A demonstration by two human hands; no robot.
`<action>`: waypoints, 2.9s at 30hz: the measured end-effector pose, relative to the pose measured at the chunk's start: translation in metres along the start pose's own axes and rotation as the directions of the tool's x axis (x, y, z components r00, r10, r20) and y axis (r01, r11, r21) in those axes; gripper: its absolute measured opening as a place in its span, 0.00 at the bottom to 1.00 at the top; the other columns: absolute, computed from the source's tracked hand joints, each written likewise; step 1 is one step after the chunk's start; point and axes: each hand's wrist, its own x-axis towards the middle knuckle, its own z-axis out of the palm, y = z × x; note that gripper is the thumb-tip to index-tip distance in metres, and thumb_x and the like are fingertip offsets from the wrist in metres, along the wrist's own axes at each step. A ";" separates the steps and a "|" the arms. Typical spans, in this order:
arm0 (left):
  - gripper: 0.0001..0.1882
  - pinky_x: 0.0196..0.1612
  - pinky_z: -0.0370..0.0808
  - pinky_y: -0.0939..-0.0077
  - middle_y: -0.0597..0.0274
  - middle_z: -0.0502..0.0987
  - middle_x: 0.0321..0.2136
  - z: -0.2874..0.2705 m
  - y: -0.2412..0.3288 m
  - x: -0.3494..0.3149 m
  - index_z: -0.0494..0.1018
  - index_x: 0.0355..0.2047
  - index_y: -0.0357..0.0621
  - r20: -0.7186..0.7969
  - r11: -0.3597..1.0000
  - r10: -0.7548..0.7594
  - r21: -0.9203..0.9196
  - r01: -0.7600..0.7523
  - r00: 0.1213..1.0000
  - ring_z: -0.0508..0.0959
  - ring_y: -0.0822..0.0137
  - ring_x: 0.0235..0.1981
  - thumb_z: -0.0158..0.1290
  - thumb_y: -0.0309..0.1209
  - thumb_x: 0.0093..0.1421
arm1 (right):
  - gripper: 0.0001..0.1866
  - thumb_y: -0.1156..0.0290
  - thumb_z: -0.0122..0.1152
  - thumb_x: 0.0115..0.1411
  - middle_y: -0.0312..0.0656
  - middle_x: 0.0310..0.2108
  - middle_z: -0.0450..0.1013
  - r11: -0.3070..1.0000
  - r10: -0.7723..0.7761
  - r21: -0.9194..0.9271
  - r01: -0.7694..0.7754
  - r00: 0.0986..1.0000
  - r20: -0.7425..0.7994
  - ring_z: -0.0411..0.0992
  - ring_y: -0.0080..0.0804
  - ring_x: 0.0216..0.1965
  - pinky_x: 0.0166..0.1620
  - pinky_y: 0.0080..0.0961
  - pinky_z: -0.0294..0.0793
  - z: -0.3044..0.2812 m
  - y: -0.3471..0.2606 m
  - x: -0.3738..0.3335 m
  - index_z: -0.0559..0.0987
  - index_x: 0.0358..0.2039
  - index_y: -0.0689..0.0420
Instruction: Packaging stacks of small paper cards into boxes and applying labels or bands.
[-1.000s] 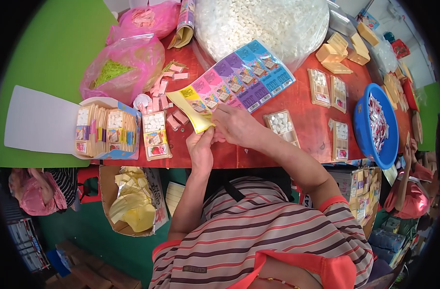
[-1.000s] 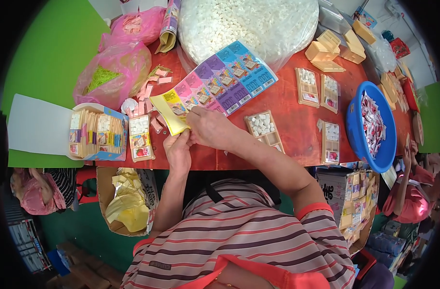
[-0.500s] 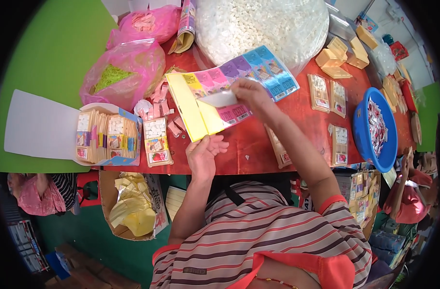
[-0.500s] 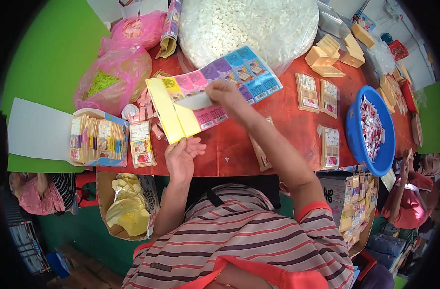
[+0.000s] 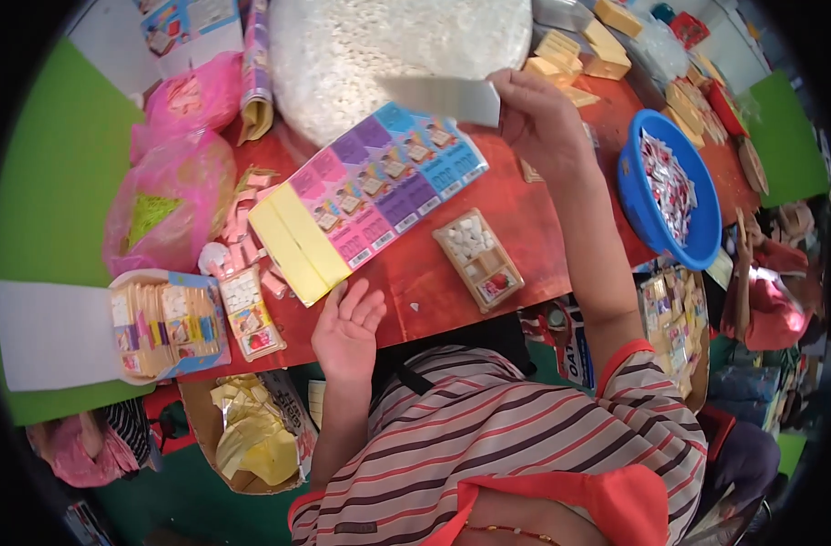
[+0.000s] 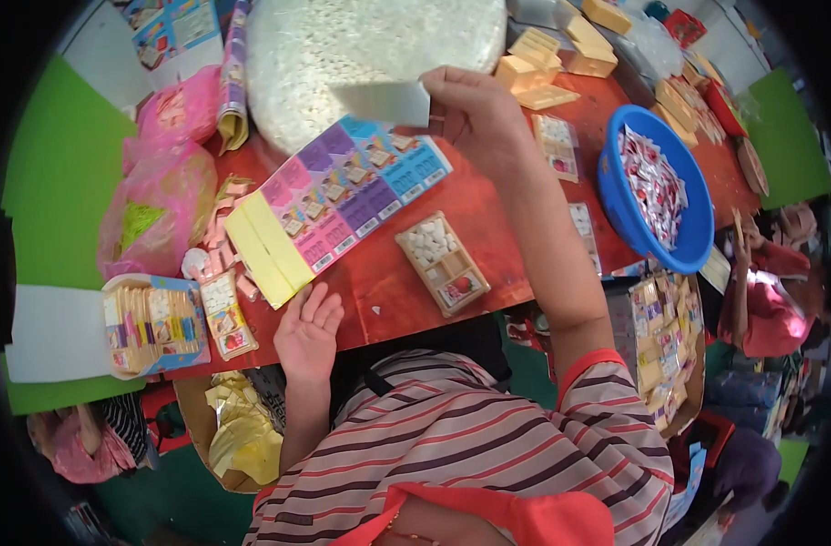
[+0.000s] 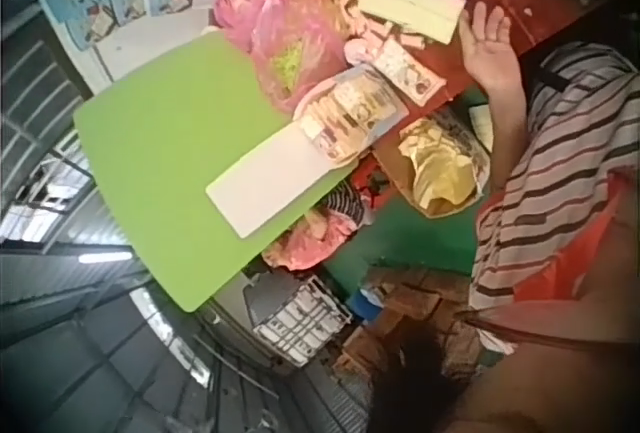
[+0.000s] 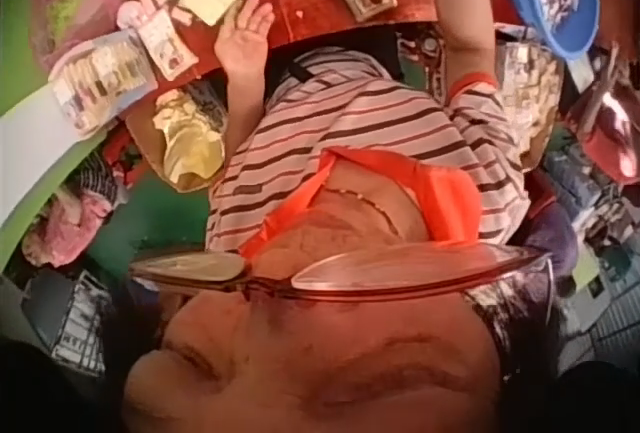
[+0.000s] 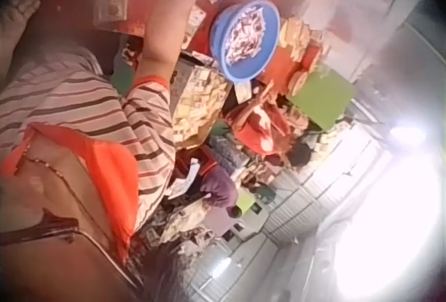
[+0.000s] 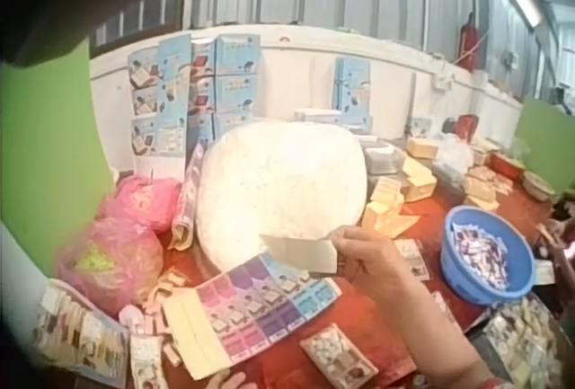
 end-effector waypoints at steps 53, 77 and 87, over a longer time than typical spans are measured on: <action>0.07 0.57 0.56 0.61 0.57 0.74 0.48 0.059 -0.078 0.013 0.77 0.30 0.40 0.583 -0.408 0.244 0.787 -0.463 0.775 0.70 0.57 0.50 0.56 0.30 0.54 | 0.07 0.67 0.59 0.54 0.41 0.28 0.71 -0.176 0.144 -0.979 0.099 0.987 0.074 0.72 0.37 0.37 0.50 0.37 0.63 -0.022 0.080 -0.131 0.78 0.25 0.56; 0.36 0.64 0.42 0.36 0.48 0.59 0.64 0.081 -0.101 0.012 0.64 0.59 0.33 0.648 -0.591 -0.334 0.422 -0.688 0.684 0.53 0.49 0.68 0.55 0.44 0.56 | 0.08 0.65 0.59 0.55 0.41 0.30 0.70 -0.222 0.238 -0.965 0.141 0.967 0.087 0.73 0.37 0.38 0.51 0.38 0.63 -0.025 0.090 -0.124 0.77 0.25 0.56; 0.45 0.63 0.39 0.32 0.44 0.52 0.66 0.072 -0.112 0.006 0.55 0.64 0.32 0.631 -0.609 -0.321 0.433 -0.664 0.706 0.48 0.47 0.69 0.58 0.47 0.53 | 0.08 0.68 0.61 0.53 0.43 0.27 0.71 -0.118 0.135 -0.991 0.057 0.990 0.041 0.73 0.41 0.37 0.45 0.38 0.68 -0.041 0.085 -0.116 0.77 0.31 0.57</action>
